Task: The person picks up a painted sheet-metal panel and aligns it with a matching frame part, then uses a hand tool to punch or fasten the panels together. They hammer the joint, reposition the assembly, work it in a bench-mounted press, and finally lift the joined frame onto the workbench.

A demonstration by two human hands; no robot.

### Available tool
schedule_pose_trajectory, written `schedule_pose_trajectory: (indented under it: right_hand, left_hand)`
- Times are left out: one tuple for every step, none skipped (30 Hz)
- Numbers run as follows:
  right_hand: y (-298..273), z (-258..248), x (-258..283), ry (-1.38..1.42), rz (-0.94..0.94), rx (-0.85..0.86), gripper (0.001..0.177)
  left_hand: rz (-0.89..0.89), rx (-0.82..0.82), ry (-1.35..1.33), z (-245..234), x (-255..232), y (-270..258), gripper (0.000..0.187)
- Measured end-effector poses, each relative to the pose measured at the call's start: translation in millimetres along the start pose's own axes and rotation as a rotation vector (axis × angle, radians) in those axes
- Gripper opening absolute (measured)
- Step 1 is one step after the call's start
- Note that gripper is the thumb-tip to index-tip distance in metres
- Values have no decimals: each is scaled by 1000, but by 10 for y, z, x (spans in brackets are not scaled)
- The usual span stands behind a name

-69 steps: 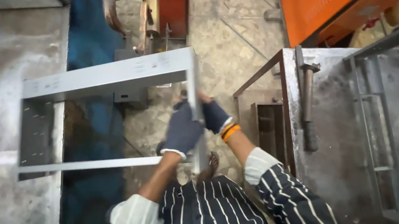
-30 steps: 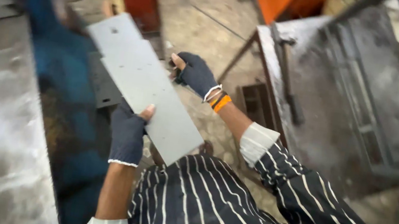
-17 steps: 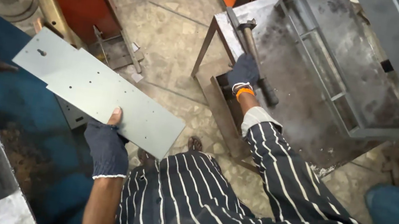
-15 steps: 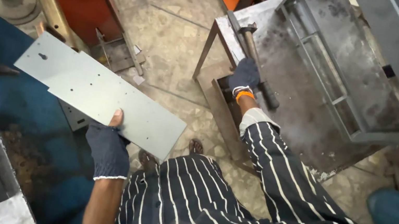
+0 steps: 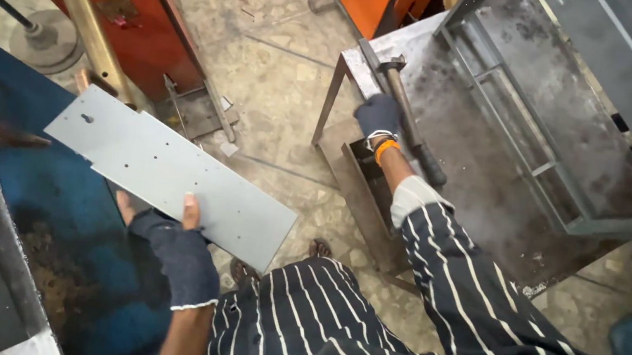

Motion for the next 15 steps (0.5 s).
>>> schedule_pose_trajectory:
  right_hand:
    - [-54, -91, 277, 2, -4, -1, 18]
    - [-148, -85, 646, 374, 16, 115, 16]
    - [-264, -118, 1044, 745, 37, 236, 16]
    - [-409, -421, 1430, 746, 34, 239, 16]
    - [-635, -622, 1912, 887, 50, 424, 15]
    - [-887, -853, 2402, 1023, 67, 612, 15]
    - [-1072, -1017, 2611, 1023, 64, 618, 15]
    - [-1333, -1208, 2942, 985, -109, 688, 16]
    - [-1609, -1405, 3262, 944, -284, 754, 17]
    - [-1733, -1472, 3365, 944, -290, 759, 17]
    - [-1882, -1620, 3534, 841, -503, 680, 19]
    - [-2055, -1760, 3694, 730, -709, 595, 21]
    - [-2101, -1763, 3726, 730, -711, 595, 21]
    - [-2169, -1719, 3745, 650, -734, 613, 22]
    - [-2240, -1677, 3743, 567, -751, 632, 24]
  left_hand:
    - [2, -3, -3, 3, -43, -9, 78]
    - [-26, 57, 43, 62, -41, -34, 67]
    - [-54, 117, 91, 109, -40, -65, 58]
    - [-53, 113, 90, 69, -14, -30, 58]
    - [-190, 156, 62, 74, 135, -30, 44]
    - [-326, 201, 33, 80, 276, -47, 38]
    - [-326, 195, 33, 65, 289, -17, 38]
    - [-393, 206, -71, 78, 324, -10, 40]
    - [-458, 215, -176, 97, 353, 0, 42]
    - [-455, 209, -178, 107, 305, 17, 42]
    - [-533, 195, -261, 134, 298, 11, 44]
    - [-611, 180, -345, 164, 290, 3, 46]
    - [-610, 179, -346, 144, 380, 23, 46]
    - [-642, 173, -402, 136, 476, 35, 47]
    - [-677, 167, -457, 126, 579, 29, 48]
Point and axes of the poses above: each hand's wrist, its own y-axis towards the middle knuckle, its own z-axis out of the palm, x = y × z, the point moved 10 cm from there along y, towards the middle knuckle, and after that the axes turned 15 degrees about -x, right-handed, at the moved point
